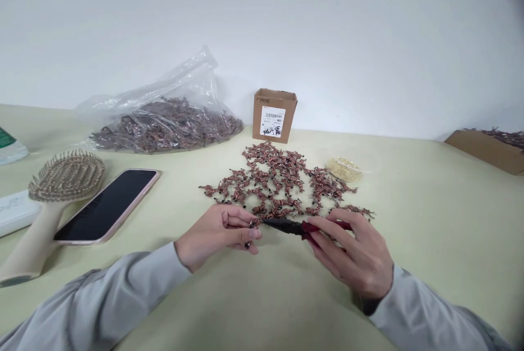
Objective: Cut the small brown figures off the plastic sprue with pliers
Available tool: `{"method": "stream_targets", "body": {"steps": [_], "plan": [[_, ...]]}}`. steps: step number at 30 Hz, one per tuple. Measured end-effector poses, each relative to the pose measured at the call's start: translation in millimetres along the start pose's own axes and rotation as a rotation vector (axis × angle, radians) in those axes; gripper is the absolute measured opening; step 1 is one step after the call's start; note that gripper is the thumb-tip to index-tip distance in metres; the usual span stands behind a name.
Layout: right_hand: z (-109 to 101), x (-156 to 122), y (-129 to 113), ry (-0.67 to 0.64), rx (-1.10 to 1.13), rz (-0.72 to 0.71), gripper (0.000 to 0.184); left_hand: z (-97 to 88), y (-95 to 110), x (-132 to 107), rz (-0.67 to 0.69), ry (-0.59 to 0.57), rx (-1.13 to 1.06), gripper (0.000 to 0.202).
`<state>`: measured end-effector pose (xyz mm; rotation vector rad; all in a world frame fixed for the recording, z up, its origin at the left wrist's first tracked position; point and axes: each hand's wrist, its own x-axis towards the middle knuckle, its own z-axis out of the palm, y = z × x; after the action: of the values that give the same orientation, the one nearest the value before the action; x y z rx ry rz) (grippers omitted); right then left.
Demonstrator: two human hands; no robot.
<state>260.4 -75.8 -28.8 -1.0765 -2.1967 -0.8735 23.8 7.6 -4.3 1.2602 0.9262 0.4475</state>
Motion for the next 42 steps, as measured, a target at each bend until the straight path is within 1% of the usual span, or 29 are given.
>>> {"method": "stream_targets", "body": {"steps": [9,12,14,15,17,19,20,22,24,26,27,29,30,32,34,36,37,39,42], "plan": [[-3,3,0,0.000,0.023,-0.009,0.014,-0.6,-1,0,0.019,-0.021,0.010,0.027],[-4,5,-2,0.006,0.062,0.005,0.012,0.9,-3,0,0.075,-0.029,0.059,0.024],[-5,5,-2,-0.007,0.123,0.048,0.013,2.6,-4,-1,0.175,-0.006,0.142,0.018],[-5,5,-2,-0.022,0.175,0.078,0.014,3.3,-5,-1,0.238,0.024,0.208,0.014],[-6,7,-2,-0.050,0.319,0.147,0.016,3.3,-6,-3,0.371,0.117,0.377,0.010],[-8,9,-1,-0.089,0.493,0.223,0.017,1.3,-7,-5,0.501,0.215,0.555,0.012],[-10,10,0,-0.106,0.583,0.265,0.016,-0.3,-8,-6,0.565,0.237,0.632,0.012],[-14,13,0,-0.158,0.761,0.352,0.013,-4.0,-12,-9,0.686,0.250,0.737,0.015],[-18,16,-1,-0.219,0.924,0.428,0.009,-6.7,-15,-12,0.783,0.246,0.788,0.021],[-21,16,-3,-0.286,1.025,0.495,0.007,-7.4,-18,-14,0.826,0.245,0.802,0.024],[-21,16,-4,-0.310,1.032,0.516,0.007,-6.8,-18,-14,0.814,0.246,0.798,0.023],[-19,15,-5,-0.297,0.940,0.512,0.006,-4.2,-16,-12,0.737,0.258,0.755,0.017],[-17,14,-5,-0.256,0.849,0.485,0.006,-2.4,-15,-10,0.682,0.270,0.710,0.013],[-13,10,-5,-0.124,0.620,0.389,0.011,1.3,-10,-6,0.556,0.261,0.575,0.011],[-9,6,-3,-0.007,0.400,0.277,0.016,3.9,-6,-4,0.412,0.197,0.419,0.012],[-7,2,-2,0.039,0.227,0.181,0.018,4.7,-3,-2,0.291,0.110,0.293,0.013],[-6,1,-1,0.042,0.161,0.142,0.017,4.5,-2,-2,0.254,0.070,0.248,0.014],[-5,-2,-1,0.035,0.070,0.088,0.017,3.4,0,-2,0.211,0.002,0.186,0.016],[-4,-5,0,0.021,0.014,0.019,0.016,2.1,0,-2,0.183,-0.053,0.125,0.017]]}}
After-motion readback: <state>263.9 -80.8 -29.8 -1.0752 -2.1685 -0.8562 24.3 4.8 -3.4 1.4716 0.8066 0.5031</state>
